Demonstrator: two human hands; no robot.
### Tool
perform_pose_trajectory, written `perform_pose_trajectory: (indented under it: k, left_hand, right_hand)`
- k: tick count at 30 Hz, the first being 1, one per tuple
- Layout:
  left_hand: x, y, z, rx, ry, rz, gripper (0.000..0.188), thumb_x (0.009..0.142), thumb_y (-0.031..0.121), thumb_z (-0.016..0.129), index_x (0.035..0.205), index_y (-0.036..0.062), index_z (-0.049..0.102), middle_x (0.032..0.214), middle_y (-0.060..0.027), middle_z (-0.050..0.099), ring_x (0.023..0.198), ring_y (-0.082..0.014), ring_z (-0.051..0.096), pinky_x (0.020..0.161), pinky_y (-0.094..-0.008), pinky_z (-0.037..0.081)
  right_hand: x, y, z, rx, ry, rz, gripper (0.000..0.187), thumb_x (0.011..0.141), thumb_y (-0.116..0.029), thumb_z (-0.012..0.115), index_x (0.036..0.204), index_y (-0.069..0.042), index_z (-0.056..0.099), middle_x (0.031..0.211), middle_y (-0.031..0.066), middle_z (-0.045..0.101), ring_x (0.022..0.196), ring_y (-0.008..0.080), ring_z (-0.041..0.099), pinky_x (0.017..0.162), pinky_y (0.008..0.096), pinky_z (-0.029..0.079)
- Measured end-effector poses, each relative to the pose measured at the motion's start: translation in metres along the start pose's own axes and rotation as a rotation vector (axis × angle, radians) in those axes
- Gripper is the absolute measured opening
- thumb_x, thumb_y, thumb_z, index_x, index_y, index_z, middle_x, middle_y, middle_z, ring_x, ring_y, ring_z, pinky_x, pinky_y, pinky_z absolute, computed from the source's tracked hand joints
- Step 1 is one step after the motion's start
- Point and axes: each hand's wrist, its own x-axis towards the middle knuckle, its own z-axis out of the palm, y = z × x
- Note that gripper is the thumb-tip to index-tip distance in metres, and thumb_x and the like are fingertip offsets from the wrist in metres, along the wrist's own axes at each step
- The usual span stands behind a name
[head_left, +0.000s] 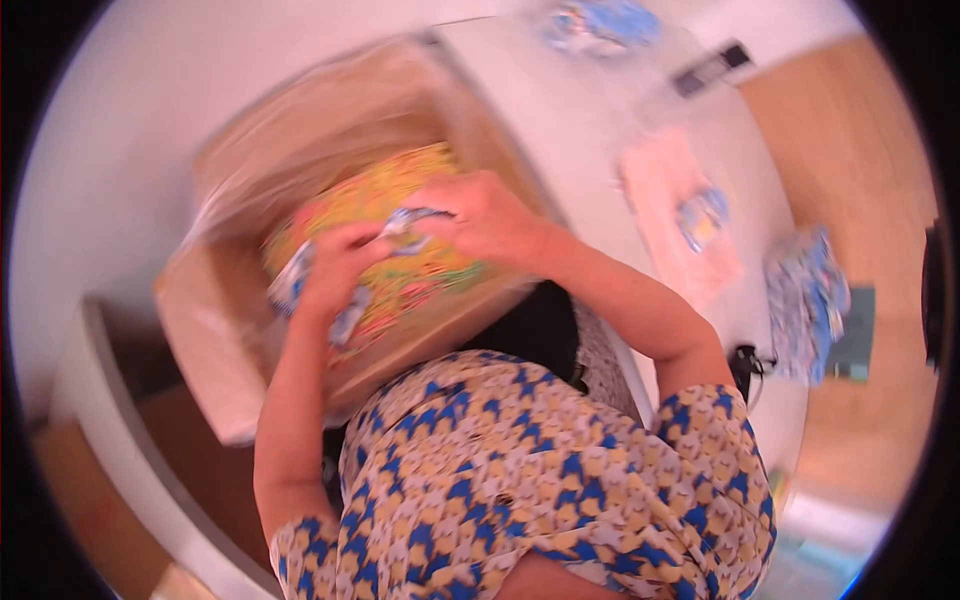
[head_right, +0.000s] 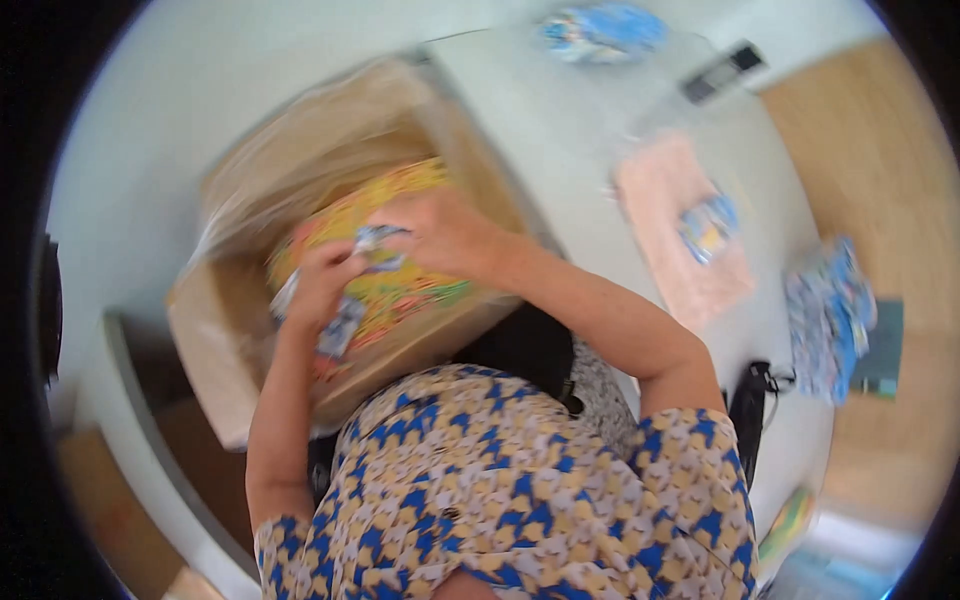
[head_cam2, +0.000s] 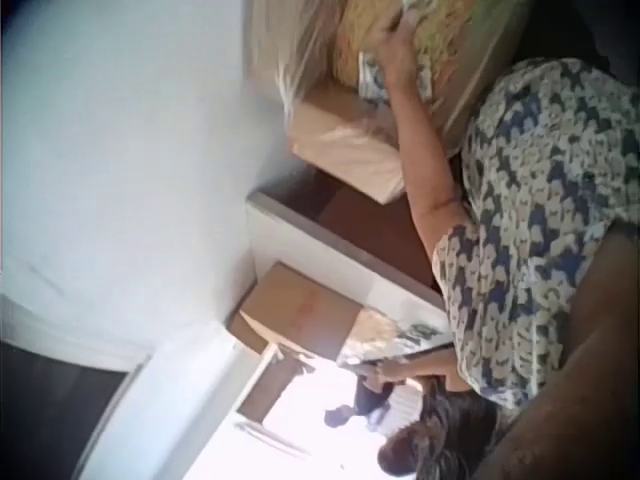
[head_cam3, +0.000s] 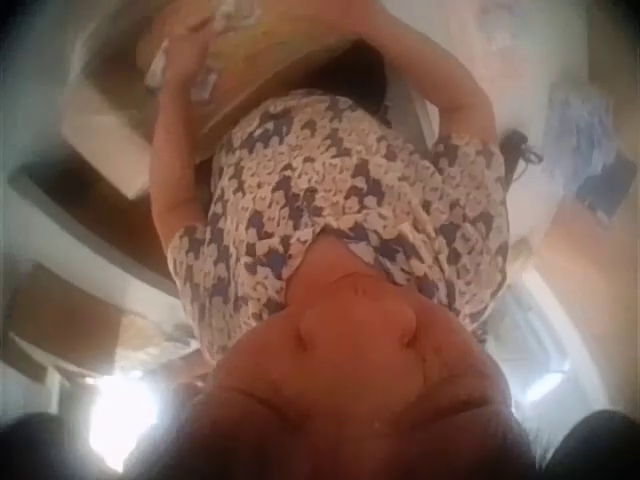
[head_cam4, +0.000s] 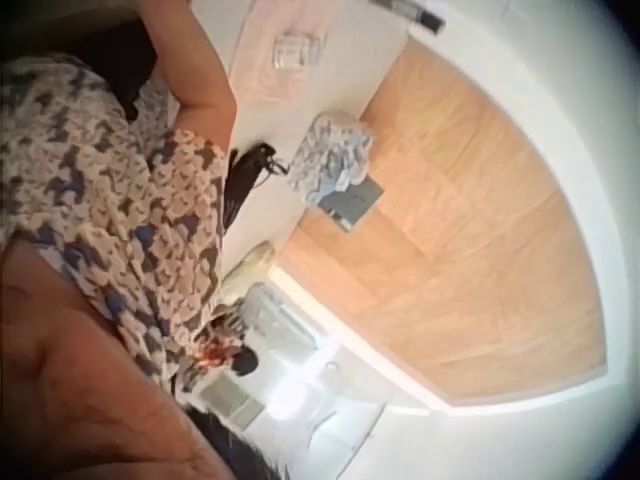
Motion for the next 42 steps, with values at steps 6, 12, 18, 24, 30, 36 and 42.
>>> perform_pose_trajectory:
  k: [6, 12, 18, 24, 30, 36, 42]
  left_hand:
    - [0.022, -0.012, -0.025, 1.098, 0.092, -0.211, 0.023, 0.068, 0.020, 0.075, 0.086, 0.0057, 0.069, 0.087, -0.0095, 0.067, 0.080, -0.0188, 0.064, 0.071, -0.0332, 0.050]
    - [0.007, -0.041, -0.039, 1.603, 0.092, -0.457, 0.055, 0.055, 0.034, 0.082, 0.103, 0.0136, 0.063, 0.102, -0.0102, 0.066, 0.094, -0.0277, 0.064, 0.074, -0.0409, 0.053]
    - [-0.002, -0.070, -0.056, 1.554, 0.087, -0.516, 0.037, 0.066, 0.019, 0.072, 0.101, 0.0069, 0.064, 0.103, -0.0149, 0.065, 0.099, -0.0310, 0.063, 0.082, -0.0420, 0.052]
    - [-0.025, -0.050, -0.080, 1.489, 0.182, -0.348, 0.016, 0.074, 0.008, 0.060, 0.087, 0.0064, 0.069, 0.097, -0.0168, 0.066, 0.093, -0.0309, 0.065, 0.076, -0.0402, 0.053]
    - [-0.029, -0.037, -0.100, 1.500, 0.285, -0.367, 0.017, 0.076, 0.009, 0.057, 0.087, 0.0049, 0.069, 0.091, -0.0162, 0.068, 0.093, -0.0305, 0.065, 0.076, -0.0395, 0.053]
    - [-0.040, -0.022, -0.110, 1.430, 0.274, -0.238, 0.015, 0.076, 0.010, 0.057, 0.083, 0.0090, 0.070, 0.089, -0.0164, 0.067, 0.084, -0.0318, 0.066, 0.075, -0.0405, 0.052]
    - [-0.007, -0.017, -0.092, 0.806, 0.289, -0.107, 0.020, 0.071, 0.022, 0.069, 0.084, 0.0073, 0.069, 0.086, -0.0127, 0.068, 0.081, -0.0329, 0.065, 0.074, -0.0395, 0.050]
  right_hand:
    - [-0.089, 0.059, -0.206, 0.156, -0.079, 0.496, 0.025, 0.071, -0.005, 0.069, 0.095, 0.000, 0.064, 0.083, 0.0030, 0.064, 0.077, 0.0118, 0.061, 0.069, 0.0257, 0.049]
    - [-0.240, 0.169, -0.281, -0.470, -0.023, 0.860, 0.022, 0.068, -0.010, 0.063, 0.086, 0.003, 0.064, 0.068, 0.0048, 0.059, 0.061, 0.0130, 0.053, 0.058, 0.0294, 0.045]
    - [-0.252, 0.137, -0.261, -0.962, 0.162, 0.700, 0.029, 0.077, -0.020, 0.071, 0.100, -0.004, 0.063, 0.100, 0.0103, 0.063, 0.093, 0.0251, 0.060, 0.080, 0.0342, 0.047]
    - [-0.122, 0.041, -0.188, -0.832, 0.332, 0.245, 0.017, 0.082, -0.005, 0.064, 0.100, -0.002, 0.064, 0.103, 0.0088, 0.063, 0.090, 0.0223, 0.060, 0.069, 0.0280, 0.048]
    - [-0.022, -0.005, -0.025, -0.316, -0.018, -0.289, 0.021, 0.073, -0.003, 0.070, 0.092, -0.002, 0.063, 0.093, 0.0117, 0.064, 0.084, 0.0289, 0.061, 0.073, 0.0328, 0.051]
    - [0.036, 0.002, 0.134, -0.102, -0.220, -0.073, 0.028, 0.078, -0.022, 0.066, 0.100, -0.005, 0.062, 0.102, 0.0136, 0.062, 0.093, 0.0304, 0.060, 0.078, 0.0390, 0.049]
    - [0.073, 0.033, 0.156, 0.122, -0.254, 0.015, 0.017, 0.077, -0.018, 0.065, 0.081, -0.001, 0.061, 0.067, 0.0157, 0.056, 0.062, 0.0253, 0.055, 0.059, 0.0379, 0.044]
